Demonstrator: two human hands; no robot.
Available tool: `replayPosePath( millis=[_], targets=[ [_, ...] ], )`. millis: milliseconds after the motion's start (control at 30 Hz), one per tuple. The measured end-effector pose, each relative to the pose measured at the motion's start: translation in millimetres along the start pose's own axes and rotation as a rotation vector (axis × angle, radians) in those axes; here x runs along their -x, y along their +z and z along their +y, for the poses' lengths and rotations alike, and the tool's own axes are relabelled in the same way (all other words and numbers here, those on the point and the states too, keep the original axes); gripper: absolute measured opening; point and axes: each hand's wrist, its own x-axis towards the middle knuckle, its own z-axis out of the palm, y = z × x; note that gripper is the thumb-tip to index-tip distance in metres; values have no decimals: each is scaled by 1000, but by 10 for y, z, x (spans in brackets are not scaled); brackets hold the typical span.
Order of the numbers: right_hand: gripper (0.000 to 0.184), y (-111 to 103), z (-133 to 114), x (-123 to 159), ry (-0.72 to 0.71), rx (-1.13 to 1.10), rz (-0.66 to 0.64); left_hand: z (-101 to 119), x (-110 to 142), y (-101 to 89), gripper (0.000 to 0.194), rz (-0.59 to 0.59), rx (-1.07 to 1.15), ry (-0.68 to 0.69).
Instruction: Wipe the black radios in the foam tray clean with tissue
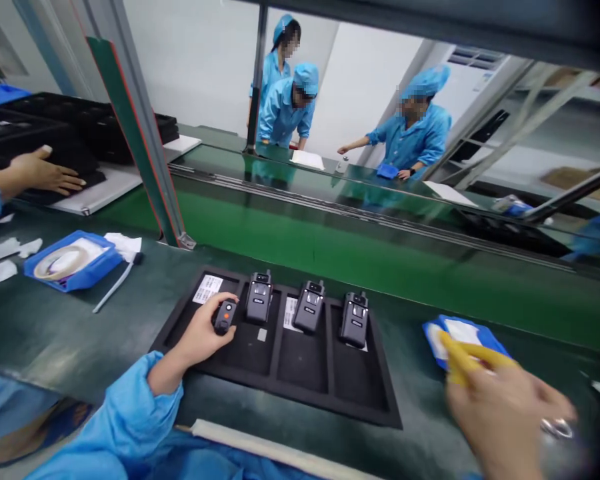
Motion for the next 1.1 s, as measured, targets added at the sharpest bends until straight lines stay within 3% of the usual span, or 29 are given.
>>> replayPosePath(
  millis=[67, 167, 233, 333, 467, 767, 1000, 1100],
  targets=[
    [28, -8, -709, 19, -258, -121, -85, -11, 25, -6, 42, 0, -2, 23],
    [38, -38, -1660, 88, -582, -369, 13, -34, 37, -1, 42, -5, -3, 42],
    [37, -47, -2107, 135, -728, -540, 98, -52, 38, 11, 42, -12, 10, 52],
    [31, -16, -2483, 181, -834, -673, 139, -70, 37, 31, 44, -24, 56, 68],
    [26, 39, -2633, 191, -884, -674, 157, -62, 32, 40, 45, -17, 105, 70],
    [26, 13, -2676, 179, -918, -646, 187, -84, 24, 57, 44, 5, 116, 26],
    [24, 68, -2661, 166, -802, -629, 195, -81, 13, 57, 45, 31, 83, 37],
    [26, 39, -2682, 183, -825, -660, 187, -78, 16, 55, 42, 25, 82, 55]
  ],
)
